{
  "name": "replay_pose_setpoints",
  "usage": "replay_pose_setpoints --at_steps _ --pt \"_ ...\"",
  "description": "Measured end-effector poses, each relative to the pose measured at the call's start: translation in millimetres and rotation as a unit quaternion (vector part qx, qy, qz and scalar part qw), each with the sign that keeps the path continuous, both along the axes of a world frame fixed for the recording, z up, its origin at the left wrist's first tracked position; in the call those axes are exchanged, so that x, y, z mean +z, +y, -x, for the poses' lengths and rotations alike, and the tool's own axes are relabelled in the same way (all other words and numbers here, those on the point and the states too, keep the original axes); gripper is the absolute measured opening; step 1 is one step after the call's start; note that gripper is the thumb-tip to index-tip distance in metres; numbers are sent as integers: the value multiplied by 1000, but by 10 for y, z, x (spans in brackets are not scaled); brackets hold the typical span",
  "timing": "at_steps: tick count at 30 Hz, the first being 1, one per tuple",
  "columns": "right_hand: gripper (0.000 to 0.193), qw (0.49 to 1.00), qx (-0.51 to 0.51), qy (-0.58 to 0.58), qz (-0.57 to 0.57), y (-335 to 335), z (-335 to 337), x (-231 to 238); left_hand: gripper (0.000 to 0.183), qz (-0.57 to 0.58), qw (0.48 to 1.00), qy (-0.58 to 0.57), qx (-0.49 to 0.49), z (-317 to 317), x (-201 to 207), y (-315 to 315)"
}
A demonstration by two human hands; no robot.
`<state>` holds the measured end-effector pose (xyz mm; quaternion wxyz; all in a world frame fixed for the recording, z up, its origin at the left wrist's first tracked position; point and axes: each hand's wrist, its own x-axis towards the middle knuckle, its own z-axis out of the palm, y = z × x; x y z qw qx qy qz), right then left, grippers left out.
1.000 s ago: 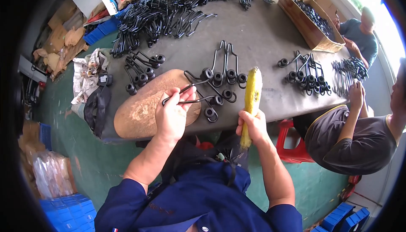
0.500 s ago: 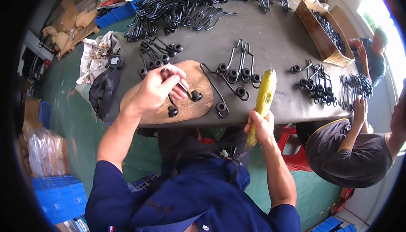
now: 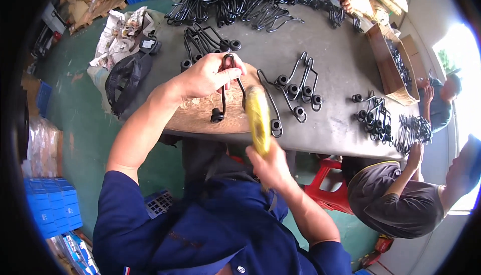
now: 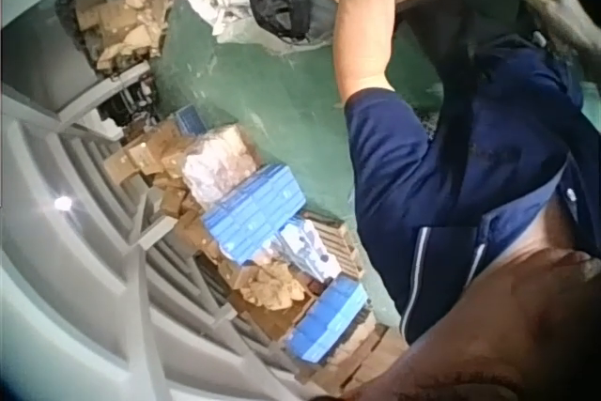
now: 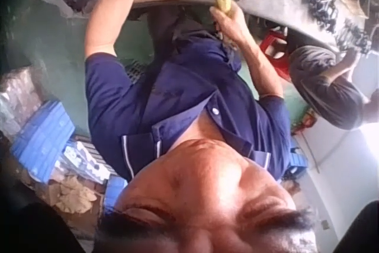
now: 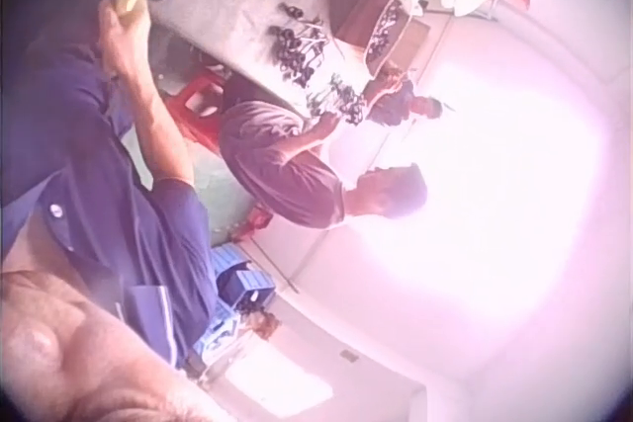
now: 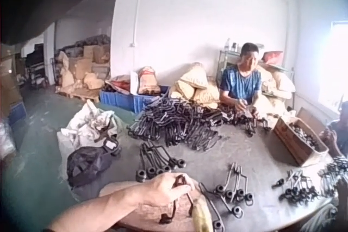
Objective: Assembling black metal components by tapping them into place with a yellow mallet on a workbench.
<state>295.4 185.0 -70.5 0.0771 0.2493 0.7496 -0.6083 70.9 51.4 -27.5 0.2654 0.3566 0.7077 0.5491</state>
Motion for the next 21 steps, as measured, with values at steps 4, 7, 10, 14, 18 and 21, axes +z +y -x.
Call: replay_pose_setpoints --at_steps 4,7,10,14,18,21 --pt "19 997 31 -53 49 42 -31 344 13 -11 997 80 6 35 -1 -76" --pt "13 989 -51 125 63 -171 -33 818 16 -28 996 86 3 128 -74 -121" --pt "5 915 72 394 -40 -238 -36 732 16 -5 999 53 -6 139 -22 -88" --pt "17 983 155 -71 66 -255 -87 46 15 5 996 91 -20 161 -2 -49" --pt "29 970 187 -128 91 -80 -155 358 15 5 1000 -24 -6 218 -37 -115" --pt "34 992 106 -29 55 159 -287 380 19 -26 992 -126 -2 252 -6 -194"
